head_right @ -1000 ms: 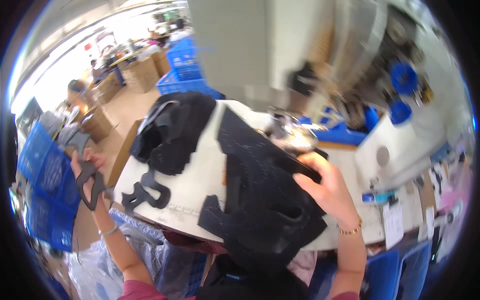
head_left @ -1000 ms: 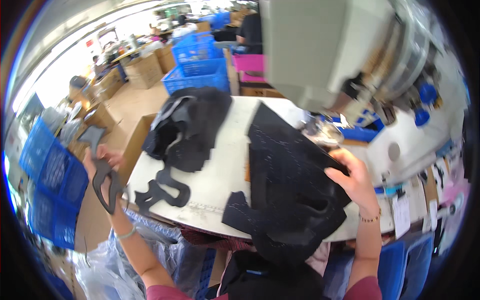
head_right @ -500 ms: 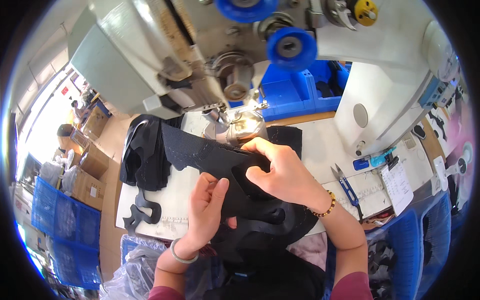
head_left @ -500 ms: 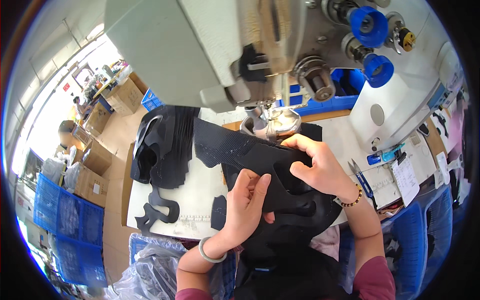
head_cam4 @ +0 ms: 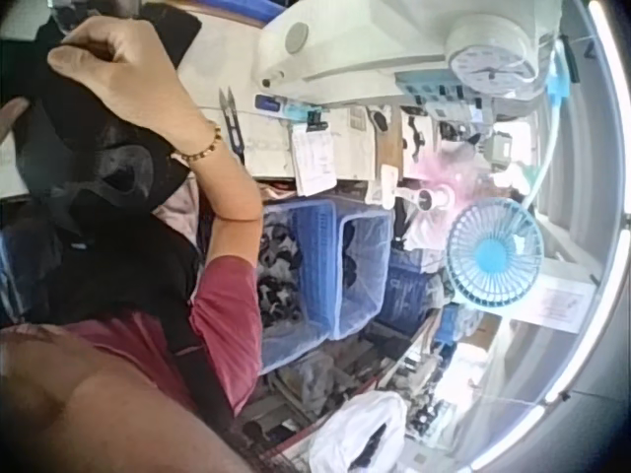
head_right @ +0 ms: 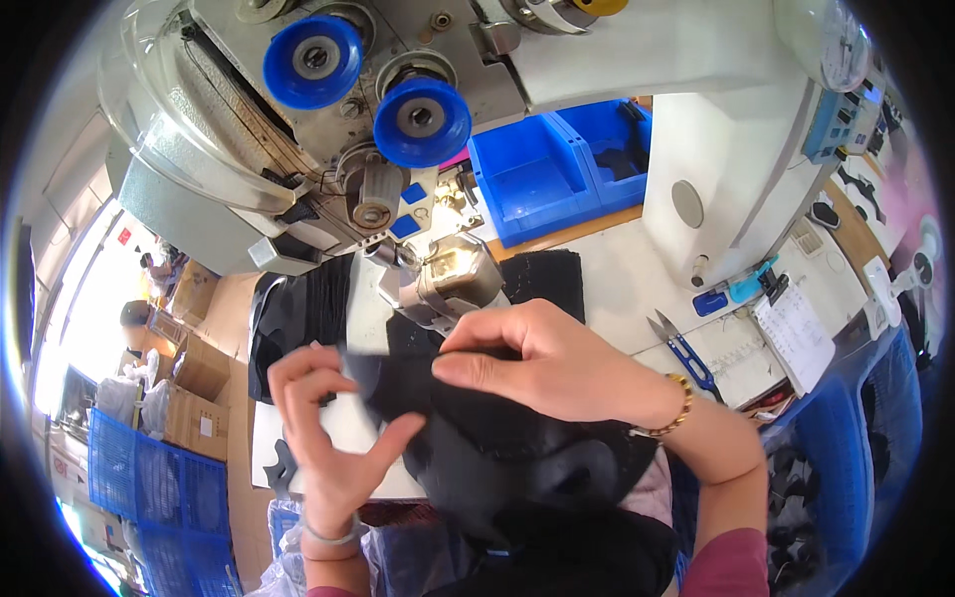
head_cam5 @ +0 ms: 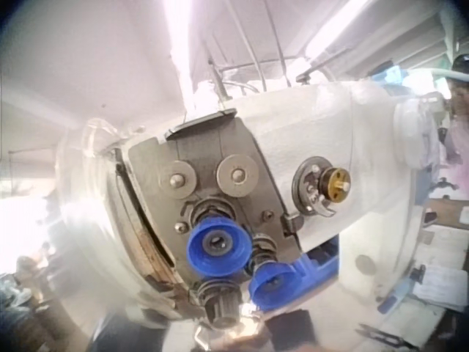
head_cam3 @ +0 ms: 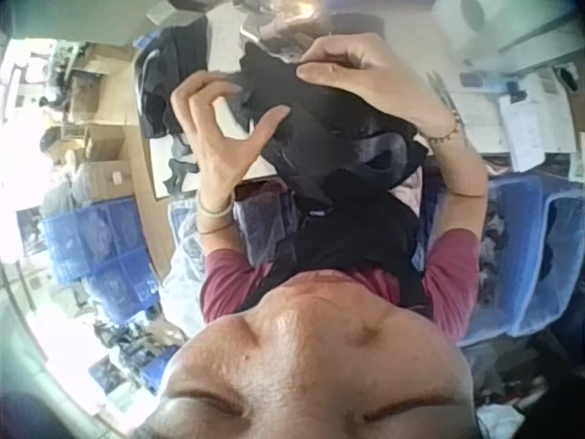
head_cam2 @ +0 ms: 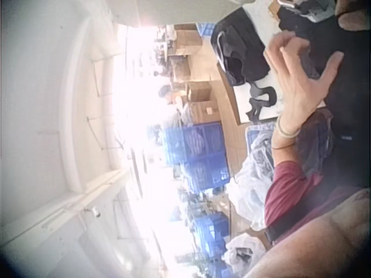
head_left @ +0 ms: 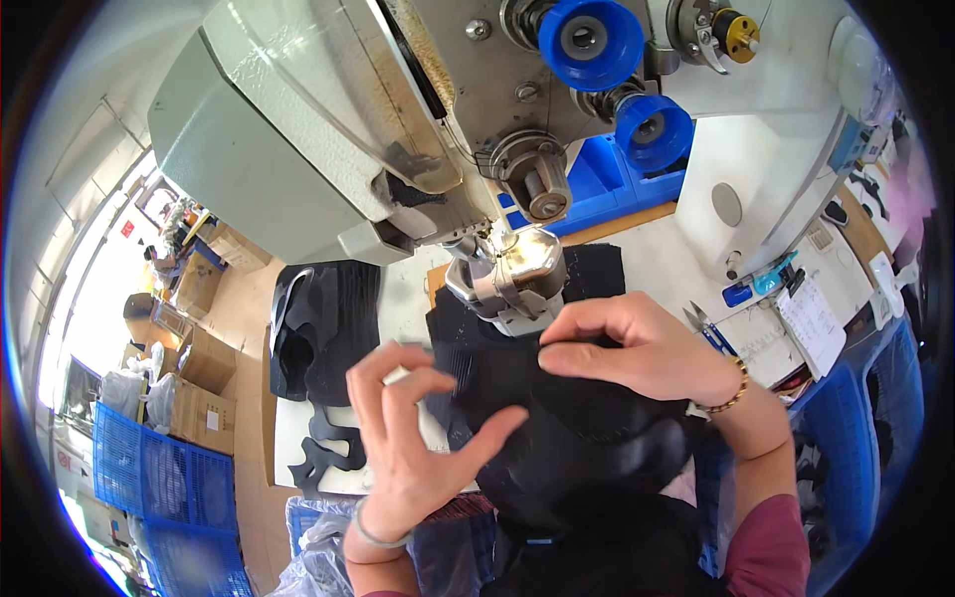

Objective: The person stitches shoe upper pieces together using a sewing machine, then aligns a mesh piece onto the upper and sews them together using the sewing machine.

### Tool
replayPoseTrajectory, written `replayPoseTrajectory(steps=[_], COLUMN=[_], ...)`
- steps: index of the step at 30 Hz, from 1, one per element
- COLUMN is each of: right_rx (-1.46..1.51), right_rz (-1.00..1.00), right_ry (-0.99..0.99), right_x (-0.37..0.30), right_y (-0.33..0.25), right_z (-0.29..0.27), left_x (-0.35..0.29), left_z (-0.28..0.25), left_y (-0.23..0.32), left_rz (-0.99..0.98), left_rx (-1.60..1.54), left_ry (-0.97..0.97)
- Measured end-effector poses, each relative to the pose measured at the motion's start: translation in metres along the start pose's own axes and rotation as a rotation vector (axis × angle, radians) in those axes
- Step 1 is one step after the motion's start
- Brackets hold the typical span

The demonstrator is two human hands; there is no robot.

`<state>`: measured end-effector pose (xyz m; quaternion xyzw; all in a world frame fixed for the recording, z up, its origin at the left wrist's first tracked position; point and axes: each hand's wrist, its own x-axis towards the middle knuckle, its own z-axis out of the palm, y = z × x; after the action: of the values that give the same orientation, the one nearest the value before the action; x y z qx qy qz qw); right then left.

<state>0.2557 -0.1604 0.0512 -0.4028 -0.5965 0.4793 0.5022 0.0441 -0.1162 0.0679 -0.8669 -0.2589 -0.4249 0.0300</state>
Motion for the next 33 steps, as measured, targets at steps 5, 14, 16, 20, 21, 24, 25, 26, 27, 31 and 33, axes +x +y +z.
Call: replayPoseTrajectory(steps=[5,14,16,20,21,24,25,26,27,31,33], right_rx=[-0.353,-1.257,-1.028,-0.545,-0.182,0.469,0.532,0.533,0.559,0.536,0.489], right_rz=[0.042,-0.551,-0.187,-0.013,0.129,0.048,0.043,0.042,-0.027,-0.174,-0.215], right_ry=[-0.169,0.518,0.457,0.431,0.434,0.470,0.442,0.438,0.482,0.574,0.619], right_x=[-0.014,-0.039,-0.060,-0.065,-0.061,-0.052,-0.050,-0.048,-0.046,-0.036,-0.035], right_y=[-0.048,-0.020,0.007,0.059,0.064,0.071,0.074,0.075,0.075,0.079,0.080], right_z=[0.002,-0.001,0.017,0.031,0.035,0.047,0.047,0.048,0.050,0.053,0.052], left_x=[0.014,0.001,0.000,0.003,0.002,-0.003,-0.003,-0.005,-0.006,-0.009,-0.013], left_z=[-0.026,0.038,0.047,0.049,0.049,0.049,0.050,0.051,0.054,0.053,0.055], left_y=[0.005,-0.038,-0.038,-0.021,-0.019,-0.014,-0.015,-0.015,-0.014,-0.017,-0.021], left_rz=[-0.234,-0.486,-0.455,-0.563,-0.559,-0.640,-0.649,-0.663,-0.651,-0.651,-0.580], left_rx=[-0.609,-0.766,-0.784,-0.992,-0.990,-1.088,-1.097,-1.101,-1.104,-1.046,-0.780], left_ry=[-0.473,-0.164,-0.151,-0.162,-0.169,-0.143,-0.145,-0.142,-0.119,-0.130,-0.179])
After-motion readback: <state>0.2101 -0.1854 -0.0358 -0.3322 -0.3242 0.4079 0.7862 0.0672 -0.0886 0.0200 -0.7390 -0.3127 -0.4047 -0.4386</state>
